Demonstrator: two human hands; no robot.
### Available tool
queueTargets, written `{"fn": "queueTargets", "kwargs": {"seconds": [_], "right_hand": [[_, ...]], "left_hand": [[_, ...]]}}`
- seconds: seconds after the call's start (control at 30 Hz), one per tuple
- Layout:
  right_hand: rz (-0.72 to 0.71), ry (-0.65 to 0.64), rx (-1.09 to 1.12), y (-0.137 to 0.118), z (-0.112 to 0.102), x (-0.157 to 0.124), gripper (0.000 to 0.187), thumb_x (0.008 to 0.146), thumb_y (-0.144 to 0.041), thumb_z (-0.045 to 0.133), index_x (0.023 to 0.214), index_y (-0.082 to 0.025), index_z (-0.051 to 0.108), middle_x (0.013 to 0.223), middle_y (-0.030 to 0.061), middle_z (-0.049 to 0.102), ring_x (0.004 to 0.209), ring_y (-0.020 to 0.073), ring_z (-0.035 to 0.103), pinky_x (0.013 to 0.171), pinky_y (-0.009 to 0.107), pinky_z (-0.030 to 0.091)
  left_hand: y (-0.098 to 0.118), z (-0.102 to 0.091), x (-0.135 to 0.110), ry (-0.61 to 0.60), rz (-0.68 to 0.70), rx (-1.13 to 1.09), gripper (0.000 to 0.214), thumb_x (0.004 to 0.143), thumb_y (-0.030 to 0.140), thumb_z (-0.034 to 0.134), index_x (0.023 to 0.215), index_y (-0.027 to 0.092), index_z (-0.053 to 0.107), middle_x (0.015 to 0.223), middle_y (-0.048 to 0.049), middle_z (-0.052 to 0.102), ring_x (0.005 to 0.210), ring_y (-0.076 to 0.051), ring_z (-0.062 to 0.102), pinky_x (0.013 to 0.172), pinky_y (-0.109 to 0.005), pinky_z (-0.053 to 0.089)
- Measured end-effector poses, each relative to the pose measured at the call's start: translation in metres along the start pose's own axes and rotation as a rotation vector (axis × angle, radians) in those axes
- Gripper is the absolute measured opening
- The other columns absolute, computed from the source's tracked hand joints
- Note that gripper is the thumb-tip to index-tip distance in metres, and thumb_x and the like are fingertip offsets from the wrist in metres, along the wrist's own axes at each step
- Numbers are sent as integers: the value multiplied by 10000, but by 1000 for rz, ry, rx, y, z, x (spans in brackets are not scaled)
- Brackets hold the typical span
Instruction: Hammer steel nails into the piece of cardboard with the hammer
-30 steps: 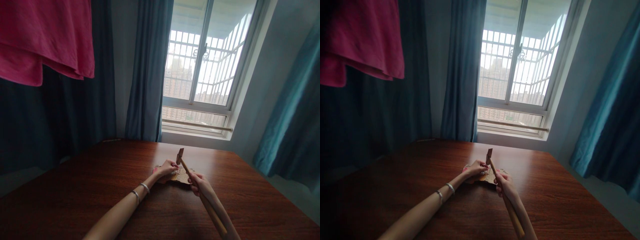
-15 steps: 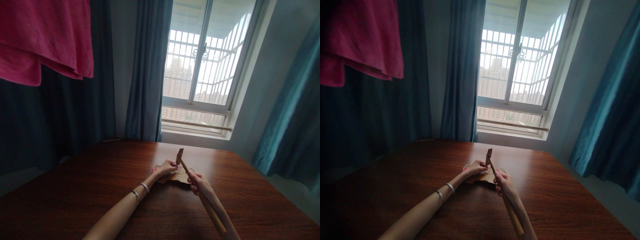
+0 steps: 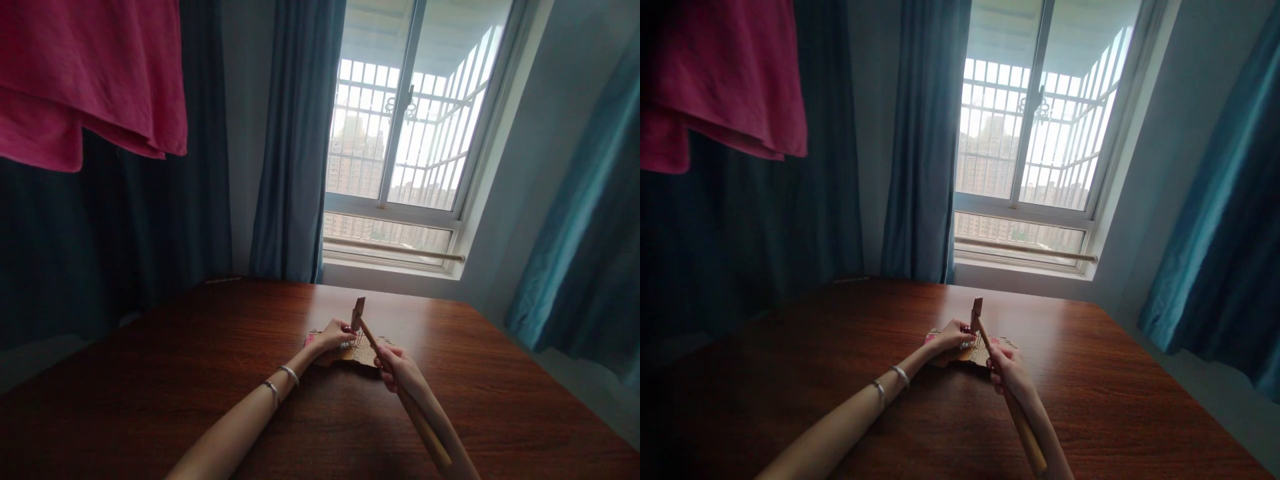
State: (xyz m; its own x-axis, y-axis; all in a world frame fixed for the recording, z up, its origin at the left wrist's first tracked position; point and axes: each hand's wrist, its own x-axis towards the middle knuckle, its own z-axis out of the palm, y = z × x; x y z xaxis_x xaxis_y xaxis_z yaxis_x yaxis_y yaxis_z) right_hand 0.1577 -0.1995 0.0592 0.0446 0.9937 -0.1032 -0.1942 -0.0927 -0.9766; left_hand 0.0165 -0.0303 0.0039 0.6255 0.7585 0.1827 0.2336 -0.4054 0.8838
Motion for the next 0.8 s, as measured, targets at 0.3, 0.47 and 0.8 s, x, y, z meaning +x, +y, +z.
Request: {"fn": "queueTargets", "kwargs": {"seconds": [0.3,0.47,0.8], "right_hand": [[23,19,18,0,-1,2,377,628,-495,630,759,-164,507,563,-57,486,296,17,334,246,152,213],[-9,11,30,1,-1,2,384,641,-504,617,784,-164,515,561,-62,473,293,13,319,243,153,213],[-21,23,-38,4,0,3,413,631,-538,605,785,-161,534,559,-62,474,286,17,326,238,159,215]], "left_hand": [[3,-1,-2,11,-23,9,284,603,320,633,725,70,689,605,-30,611,546,-111,478,514,-204,318],[3,0,-2,9,-17,-21,284,602,317,634,726,68,689,617,-38,619,558,-116,489,525,-205,329],[-5,1,2,-10,27,-37,254,618,290,612,726,72,685,603,-26,602,543,-103,471,508,-197,319]]}}
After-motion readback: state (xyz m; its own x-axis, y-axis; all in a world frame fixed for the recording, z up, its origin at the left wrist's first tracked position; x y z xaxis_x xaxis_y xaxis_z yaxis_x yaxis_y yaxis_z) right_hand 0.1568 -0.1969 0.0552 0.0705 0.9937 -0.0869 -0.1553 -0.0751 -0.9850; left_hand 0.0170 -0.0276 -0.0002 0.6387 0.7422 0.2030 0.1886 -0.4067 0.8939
